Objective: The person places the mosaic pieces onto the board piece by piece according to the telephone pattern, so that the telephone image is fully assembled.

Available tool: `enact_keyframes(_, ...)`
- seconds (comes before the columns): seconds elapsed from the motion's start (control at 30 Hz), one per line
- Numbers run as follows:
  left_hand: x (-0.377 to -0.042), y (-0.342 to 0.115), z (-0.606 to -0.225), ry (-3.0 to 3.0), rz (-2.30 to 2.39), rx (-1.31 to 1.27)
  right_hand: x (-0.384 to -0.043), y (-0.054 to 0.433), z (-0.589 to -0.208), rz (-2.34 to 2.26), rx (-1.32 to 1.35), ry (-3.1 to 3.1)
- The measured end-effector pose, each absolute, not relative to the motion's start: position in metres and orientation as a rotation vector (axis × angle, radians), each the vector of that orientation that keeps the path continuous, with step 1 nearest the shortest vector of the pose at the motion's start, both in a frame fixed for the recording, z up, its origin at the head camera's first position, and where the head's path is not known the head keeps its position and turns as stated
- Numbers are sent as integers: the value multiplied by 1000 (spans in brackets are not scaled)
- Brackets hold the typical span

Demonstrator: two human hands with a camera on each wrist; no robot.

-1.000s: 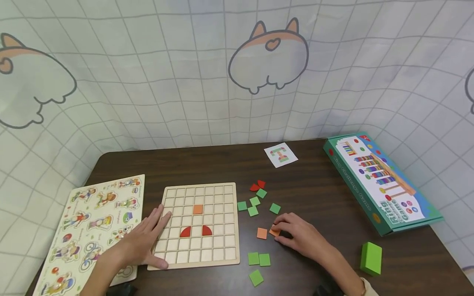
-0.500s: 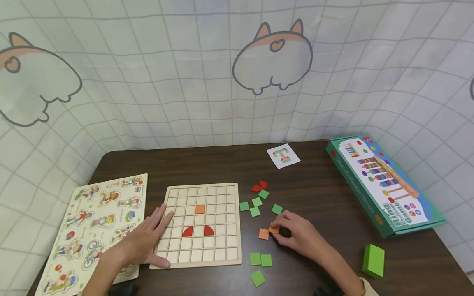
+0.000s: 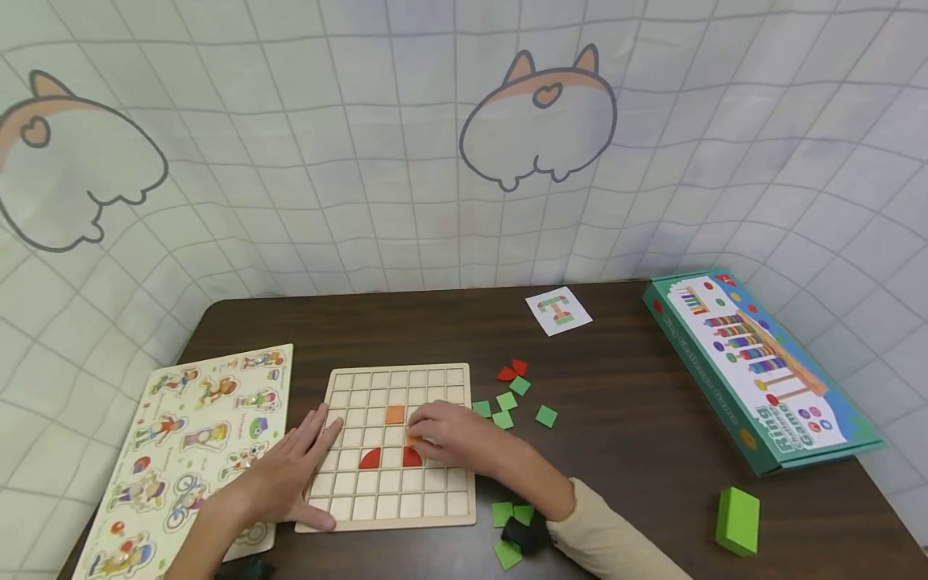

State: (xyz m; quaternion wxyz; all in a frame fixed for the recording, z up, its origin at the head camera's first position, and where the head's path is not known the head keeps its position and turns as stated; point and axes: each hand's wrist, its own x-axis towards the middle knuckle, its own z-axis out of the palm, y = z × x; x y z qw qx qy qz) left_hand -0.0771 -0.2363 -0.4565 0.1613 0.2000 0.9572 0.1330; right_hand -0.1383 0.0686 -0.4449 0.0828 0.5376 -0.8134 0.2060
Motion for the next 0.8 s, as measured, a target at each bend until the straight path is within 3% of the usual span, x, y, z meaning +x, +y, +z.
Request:
enact_keyframes(0.27,-77,-236,-459,2726,359,539,-144,24,-451,396,1598,-2625)
enact_keyframes(0.8,-76,-235,-456,2729,350,544,-145,19,-456,306,1576,-2614)
